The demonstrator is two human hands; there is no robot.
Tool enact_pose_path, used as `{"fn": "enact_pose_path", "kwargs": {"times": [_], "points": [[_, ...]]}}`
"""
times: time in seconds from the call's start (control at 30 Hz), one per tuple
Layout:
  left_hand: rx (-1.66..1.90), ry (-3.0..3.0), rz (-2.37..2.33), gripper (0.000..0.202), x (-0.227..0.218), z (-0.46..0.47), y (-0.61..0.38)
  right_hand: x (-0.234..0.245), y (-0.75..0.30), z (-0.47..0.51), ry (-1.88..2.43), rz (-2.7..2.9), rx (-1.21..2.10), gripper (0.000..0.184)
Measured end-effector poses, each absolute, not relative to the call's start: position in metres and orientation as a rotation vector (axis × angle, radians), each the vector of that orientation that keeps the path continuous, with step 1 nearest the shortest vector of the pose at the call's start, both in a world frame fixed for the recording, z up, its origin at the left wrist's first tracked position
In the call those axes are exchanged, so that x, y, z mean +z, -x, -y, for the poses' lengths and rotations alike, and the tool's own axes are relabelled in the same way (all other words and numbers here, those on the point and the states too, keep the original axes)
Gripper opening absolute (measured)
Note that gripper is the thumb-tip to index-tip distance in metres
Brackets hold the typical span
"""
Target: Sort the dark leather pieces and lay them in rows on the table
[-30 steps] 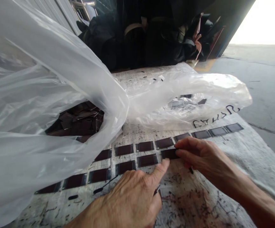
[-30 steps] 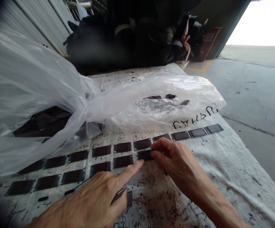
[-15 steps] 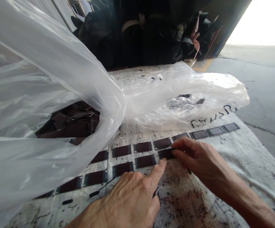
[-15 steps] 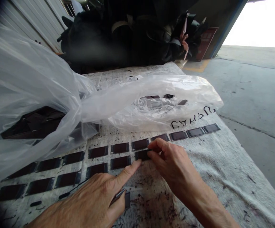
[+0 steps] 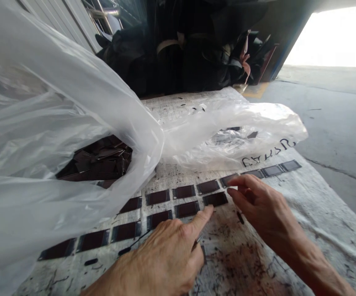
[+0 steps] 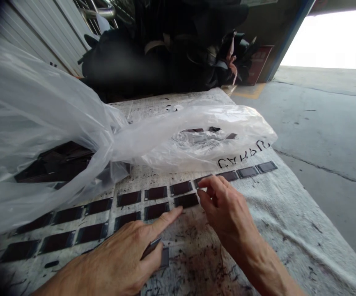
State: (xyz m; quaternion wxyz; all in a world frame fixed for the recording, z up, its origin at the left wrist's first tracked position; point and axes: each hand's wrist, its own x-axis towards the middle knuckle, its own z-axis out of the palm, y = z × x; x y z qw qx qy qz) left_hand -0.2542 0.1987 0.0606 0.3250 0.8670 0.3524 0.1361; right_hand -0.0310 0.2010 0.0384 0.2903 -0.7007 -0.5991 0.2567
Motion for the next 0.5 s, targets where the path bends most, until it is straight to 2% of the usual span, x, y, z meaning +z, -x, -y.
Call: {"fn": "enact_pose_path", "kwargs": {"times": [0.07,0.17,0.27,0.37,0.5], "points": [[0.287,-2.341,-0.893,0.044,0.067,-0.199,0.252,0.041,0.031,-0.186,1.834,1.449,0.811,0.014],[0.253,-2.296,-0.976,0.044,0.077,-0.198,0.247,0.043,0.038,-0.161,1.656,1.299,1.365,0.028],[0.292,-2.001,-1.139,0.04,0.084,-0.196,0.236,0.042,0.05,-0.145,1.341,1.122,1.815,0.034],[0.332,-1.807,-1.157,0.034,0.087,-0.194,0.225,0.038,0.054,-0.143,1.199,0.914,1.935,0.035],[0.368,-1.745,-1.194,0.036,0.085,-0.2,0.216,0.04,0.032,-0.154,1.262,0.865,1.834,0.034]]}}
